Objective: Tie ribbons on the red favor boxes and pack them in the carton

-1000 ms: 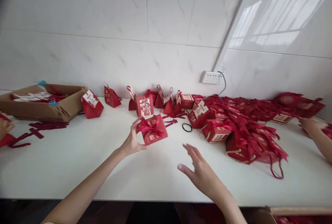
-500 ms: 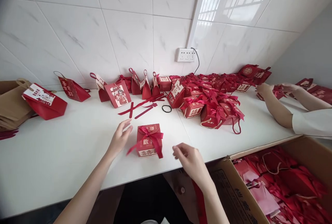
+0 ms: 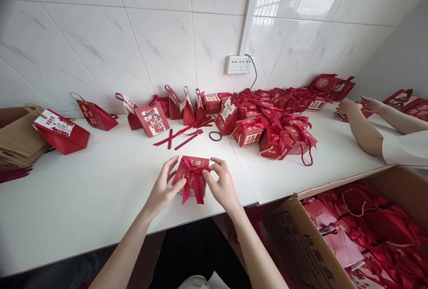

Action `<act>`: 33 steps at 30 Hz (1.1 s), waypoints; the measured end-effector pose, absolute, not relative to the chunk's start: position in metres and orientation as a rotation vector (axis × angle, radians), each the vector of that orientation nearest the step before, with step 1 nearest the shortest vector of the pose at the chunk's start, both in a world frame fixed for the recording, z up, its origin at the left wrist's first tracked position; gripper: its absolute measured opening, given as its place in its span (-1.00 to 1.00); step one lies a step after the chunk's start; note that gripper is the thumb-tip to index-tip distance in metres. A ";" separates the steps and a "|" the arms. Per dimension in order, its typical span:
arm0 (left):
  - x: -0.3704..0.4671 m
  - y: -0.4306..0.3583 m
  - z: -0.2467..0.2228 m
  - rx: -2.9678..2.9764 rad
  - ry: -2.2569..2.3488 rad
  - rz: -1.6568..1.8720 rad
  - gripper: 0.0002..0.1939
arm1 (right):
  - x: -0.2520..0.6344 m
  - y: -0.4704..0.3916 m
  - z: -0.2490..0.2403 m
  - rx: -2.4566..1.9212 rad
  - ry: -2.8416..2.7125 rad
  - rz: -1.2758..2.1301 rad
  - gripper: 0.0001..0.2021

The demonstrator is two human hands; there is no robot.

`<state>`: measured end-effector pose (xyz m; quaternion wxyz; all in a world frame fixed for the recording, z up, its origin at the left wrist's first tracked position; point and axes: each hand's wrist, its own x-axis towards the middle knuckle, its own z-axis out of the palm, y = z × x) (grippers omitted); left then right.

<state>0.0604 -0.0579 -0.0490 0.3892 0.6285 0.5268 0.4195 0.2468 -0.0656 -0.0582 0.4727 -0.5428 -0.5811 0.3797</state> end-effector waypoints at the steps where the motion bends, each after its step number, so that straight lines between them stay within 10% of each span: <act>1: 0.059 -0.053 -0.044 1.583 1.387 1.081 -0.49 | 0.247 -0.064 -0.060 -1.312 -1.388 0.957 -0.68; 33: 0.092 -0.068 -0.055 1.050 1.550 1.295 -0.78 | 0.240 -0.051 -0.067 -1.107 -0.849 1.385 -0.74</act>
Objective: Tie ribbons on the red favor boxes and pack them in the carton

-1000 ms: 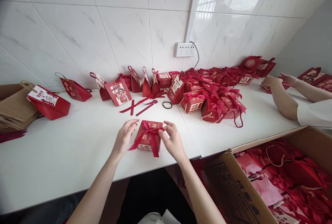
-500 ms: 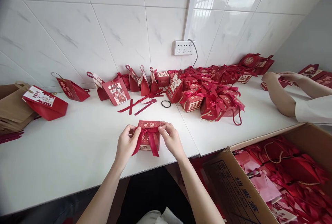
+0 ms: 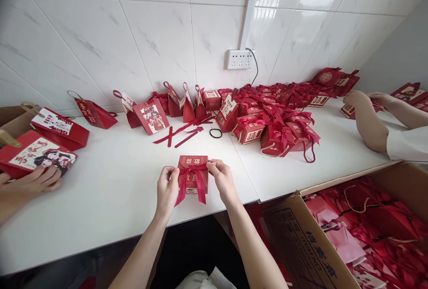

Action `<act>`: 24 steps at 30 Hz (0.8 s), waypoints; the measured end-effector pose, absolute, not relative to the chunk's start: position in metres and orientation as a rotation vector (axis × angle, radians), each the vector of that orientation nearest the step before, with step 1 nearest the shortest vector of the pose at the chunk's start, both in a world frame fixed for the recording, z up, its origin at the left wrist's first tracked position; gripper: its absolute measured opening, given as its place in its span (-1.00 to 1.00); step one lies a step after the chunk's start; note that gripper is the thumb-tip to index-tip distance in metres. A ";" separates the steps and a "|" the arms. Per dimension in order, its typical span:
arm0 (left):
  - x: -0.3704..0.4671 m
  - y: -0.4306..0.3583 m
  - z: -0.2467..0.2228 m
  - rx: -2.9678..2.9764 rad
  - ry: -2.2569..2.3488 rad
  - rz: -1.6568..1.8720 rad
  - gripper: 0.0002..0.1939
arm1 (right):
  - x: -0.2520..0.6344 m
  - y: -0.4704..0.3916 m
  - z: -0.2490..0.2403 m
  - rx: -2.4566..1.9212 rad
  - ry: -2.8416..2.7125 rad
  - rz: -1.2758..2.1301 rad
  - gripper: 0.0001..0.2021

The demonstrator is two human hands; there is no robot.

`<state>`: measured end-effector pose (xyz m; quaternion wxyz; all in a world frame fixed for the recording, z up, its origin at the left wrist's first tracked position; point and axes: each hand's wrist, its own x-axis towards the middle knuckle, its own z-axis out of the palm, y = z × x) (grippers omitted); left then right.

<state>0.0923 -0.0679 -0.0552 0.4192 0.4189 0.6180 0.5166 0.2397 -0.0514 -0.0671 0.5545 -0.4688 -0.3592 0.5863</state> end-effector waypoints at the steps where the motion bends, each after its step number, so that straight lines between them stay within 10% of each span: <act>1: 0.093 -0.067 -0.055 1.052 1.561 1.286 -0.78 | 0.239 -0.052 -0.067 -1.098 -0.831 1.390 -0.75; 13: 0.092 -0.068 -0.054 1.136 1.591 1.223 -0.77 | 0.247 -0.053 -0.074 -1.067 -0.970 1.375 -0.68; 19: 0.086 -0.069 -0.058 1.025 1.450 1.229 -0.59 | 0.271 -0.058 -0.091 -0.829 -1.399 1.386 0.01; 24: 0.083 -0.073 -0.061 1.111 1.367 1.099 -0.34 | 0.278 -0.055 -0.089 -0.892 -1.601 1.382 0.00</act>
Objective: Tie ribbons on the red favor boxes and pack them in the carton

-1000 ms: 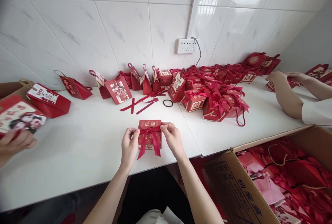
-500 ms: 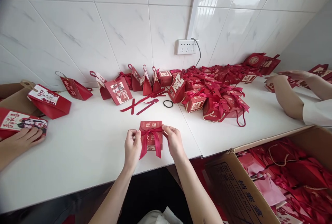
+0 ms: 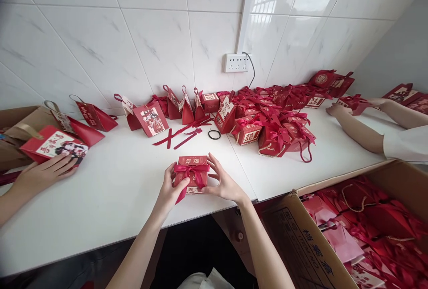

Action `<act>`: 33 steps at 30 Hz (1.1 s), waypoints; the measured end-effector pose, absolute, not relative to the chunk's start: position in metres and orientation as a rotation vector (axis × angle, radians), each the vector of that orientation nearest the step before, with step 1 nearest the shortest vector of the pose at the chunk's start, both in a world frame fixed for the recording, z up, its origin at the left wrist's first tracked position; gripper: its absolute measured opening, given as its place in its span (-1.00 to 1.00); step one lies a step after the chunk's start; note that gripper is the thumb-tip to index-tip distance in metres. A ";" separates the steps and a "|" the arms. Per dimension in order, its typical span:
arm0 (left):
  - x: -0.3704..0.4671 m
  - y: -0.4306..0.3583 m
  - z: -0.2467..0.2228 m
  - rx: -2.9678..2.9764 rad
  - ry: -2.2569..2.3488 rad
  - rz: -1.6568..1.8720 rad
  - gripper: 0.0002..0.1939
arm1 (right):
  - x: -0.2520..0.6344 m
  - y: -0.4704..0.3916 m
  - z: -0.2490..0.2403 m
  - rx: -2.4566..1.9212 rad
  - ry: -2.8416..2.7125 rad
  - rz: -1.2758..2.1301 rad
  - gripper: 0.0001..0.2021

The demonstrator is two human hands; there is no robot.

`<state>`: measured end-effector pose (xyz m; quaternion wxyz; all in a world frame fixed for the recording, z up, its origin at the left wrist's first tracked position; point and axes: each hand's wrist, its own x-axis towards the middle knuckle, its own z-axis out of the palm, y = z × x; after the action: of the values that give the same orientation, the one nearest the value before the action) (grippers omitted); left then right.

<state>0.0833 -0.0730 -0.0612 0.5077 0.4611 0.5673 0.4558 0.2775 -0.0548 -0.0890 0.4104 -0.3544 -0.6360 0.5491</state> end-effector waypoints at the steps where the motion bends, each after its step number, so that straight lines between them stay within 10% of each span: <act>1: 0.082 -0.074 -0.062 1.136 1.317 1.079 -0.34 | 0.278 -0.054 -0.088 -0.912 -1.621 1.363 -0.02; 23: 0.220 -0.094 -0.098 2.401 0.771 0.691 -0.61 | 0.428 -0.271 -0.002 -1.806 -1.487 0.079 -0.23; 33: 0.323 -0.083 -0.133 2.734 0.275 0.674 -0.57 | 0.605 -0.333 -0.071 -2.619 -0.415 0.185 -0.38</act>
<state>0.3225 -0.0833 -0.1327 0.1557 0.9546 0.0962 0.2352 0.6051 -0.3327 -0.0713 0.2395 -0.9566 -0.1516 0.0674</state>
